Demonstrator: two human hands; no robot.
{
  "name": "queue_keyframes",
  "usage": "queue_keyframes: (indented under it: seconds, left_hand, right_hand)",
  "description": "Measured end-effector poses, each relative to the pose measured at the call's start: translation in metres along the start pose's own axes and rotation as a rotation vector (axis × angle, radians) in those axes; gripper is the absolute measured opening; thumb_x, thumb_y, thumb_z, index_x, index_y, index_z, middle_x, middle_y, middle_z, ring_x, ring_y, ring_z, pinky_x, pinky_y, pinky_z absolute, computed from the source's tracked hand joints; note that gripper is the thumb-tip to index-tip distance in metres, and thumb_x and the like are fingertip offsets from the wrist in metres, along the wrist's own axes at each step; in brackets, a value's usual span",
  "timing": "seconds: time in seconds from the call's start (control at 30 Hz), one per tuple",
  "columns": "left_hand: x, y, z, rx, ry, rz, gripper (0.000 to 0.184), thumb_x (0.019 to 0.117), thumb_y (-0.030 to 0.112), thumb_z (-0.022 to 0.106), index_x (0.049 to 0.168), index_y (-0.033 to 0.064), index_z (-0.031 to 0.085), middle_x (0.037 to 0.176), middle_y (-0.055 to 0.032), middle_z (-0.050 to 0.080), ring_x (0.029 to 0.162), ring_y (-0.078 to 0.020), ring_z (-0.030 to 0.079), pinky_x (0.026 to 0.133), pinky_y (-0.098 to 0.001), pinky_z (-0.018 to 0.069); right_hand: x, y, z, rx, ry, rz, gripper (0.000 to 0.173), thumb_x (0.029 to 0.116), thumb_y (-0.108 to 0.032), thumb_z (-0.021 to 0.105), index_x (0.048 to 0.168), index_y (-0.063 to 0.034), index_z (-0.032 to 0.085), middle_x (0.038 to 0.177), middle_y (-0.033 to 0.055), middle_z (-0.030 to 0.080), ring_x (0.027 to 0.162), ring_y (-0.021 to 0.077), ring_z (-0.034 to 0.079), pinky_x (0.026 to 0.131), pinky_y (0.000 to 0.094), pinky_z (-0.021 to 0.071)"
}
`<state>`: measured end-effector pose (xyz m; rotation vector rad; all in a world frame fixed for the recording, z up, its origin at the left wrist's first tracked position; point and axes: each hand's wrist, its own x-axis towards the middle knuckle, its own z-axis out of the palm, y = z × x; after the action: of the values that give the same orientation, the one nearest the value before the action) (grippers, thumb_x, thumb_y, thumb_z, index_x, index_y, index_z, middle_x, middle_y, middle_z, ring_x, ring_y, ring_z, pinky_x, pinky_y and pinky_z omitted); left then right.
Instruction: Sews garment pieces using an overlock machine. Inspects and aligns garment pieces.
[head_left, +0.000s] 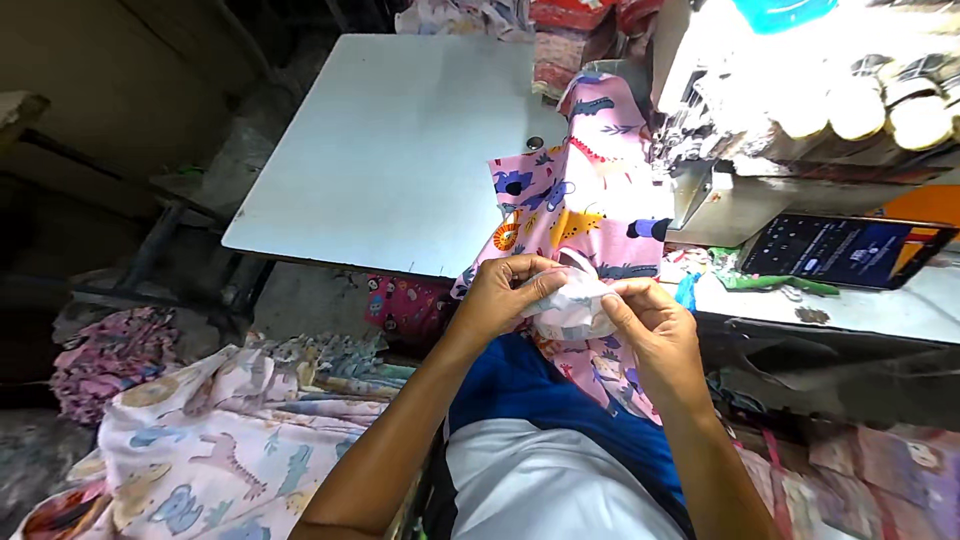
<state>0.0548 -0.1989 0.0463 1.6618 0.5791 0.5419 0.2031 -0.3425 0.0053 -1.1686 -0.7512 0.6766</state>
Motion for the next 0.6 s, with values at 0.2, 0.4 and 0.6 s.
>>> queue_keyframes:
  seconds: [0.2,0.4,0.6]
  left_hand:
    - [0.001,-0.003,0.005,-0.111,0.026,-0.102,0.013,0.0958,0.002,0.068,0.108,0.0017,0.073,0.089,-0.001,0.072,0.075,-0.0026,0.066,0.07,-0.0181,0.0557]
    - [0.006,0.0,0.013,0.033,0.091,0.015,0.015,0.1014,0.009,0.062,0.107,0.0029,0.074,0.09,-0.0001,0.072,0.073,-0.0016,0.064,0.067,-0.0173,0.0534]
    - [0.027,0.023,0.016,0.543,0.052,0.496,0.015,0.0999,0.012,0.064,0.102,0.0053,0.076,0.095,-0.0016,0.07,0.088,-0.004,0.065,0.08,-0.0193,0.0522]
  right_hand:
    - [0.0,0.002,-0.003,0.027,0.011,0.06,0.013,0.0989,-0.004,0.062,0.111,-0.0039,0.066,0.093,0.0017,0.071,0.082,0.0069,0.069,0.075,0.0216,0.0591]
    - [-0.002,0.008,-0.004,-0.082,-0.041,0.056,0.017,0.0978,-0.011,0.066,0.11,-0.0011,0.072,0.096,0.0019,0.072,0.085,0.0056,0.069,0.078,0.0196,0.0584]
    - [-0.012,0.003,-0.004,-0.148,0.017,-0.1,0.012,0.0962,-0.005,0.066,0.105,0.0022,0.069,0.093,0.0002,0.073,0.082,0.0019,0.07,0.076,0.0175,0.0596]
